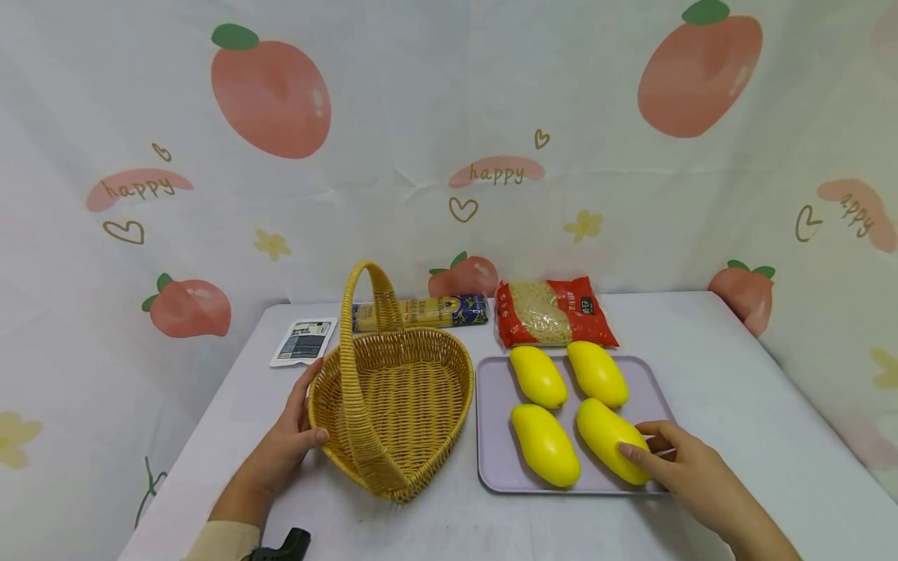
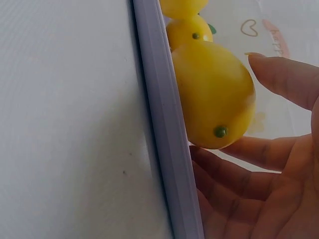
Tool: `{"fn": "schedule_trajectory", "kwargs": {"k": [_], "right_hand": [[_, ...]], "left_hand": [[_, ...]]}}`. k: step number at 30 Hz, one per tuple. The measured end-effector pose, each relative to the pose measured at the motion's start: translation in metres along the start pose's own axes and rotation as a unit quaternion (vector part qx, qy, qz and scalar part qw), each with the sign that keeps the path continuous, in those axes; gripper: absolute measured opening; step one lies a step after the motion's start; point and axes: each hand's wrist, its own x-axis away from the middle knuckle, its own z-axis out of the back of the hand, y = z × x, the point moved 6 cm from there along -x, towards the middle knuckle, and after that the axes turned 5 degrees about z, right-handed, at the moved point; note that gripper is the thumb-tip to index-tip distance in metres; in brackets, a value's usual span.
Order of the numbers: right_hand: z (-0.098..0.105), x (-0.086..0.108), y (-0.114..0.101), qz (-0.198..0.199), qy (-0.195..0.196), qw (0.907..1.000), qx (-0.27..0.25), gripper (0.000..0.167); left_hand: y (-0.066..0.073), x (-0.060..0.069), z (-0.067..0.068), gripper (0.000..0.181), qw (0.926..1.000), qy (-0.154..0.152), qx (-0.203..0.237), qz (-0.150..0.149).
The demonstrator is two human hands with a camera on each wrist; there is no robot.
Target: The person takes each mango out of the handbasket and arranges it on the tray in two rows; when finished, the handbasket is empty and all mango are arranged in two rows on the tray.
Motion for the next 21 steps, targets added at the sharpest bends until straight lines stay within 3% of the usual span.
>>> {"fn": "schedule_trajectory", "kwargs": {"k": [14,21], "right_hand": [[0.000,-0.003,0.000,0.004,0.009,0.9999,-0.011,0.089],[0.006,0.000,-0.012,0.052,0.025,0.9984,-0.002,0.087]], "left_hand": [[-0.002,-0.002,0.001,0.109,1.0000,-0.001,-0.004,0.002],[0.003,-0.001,0.001,0.094,0.9997,0.011,-0.019,0.004]]}}
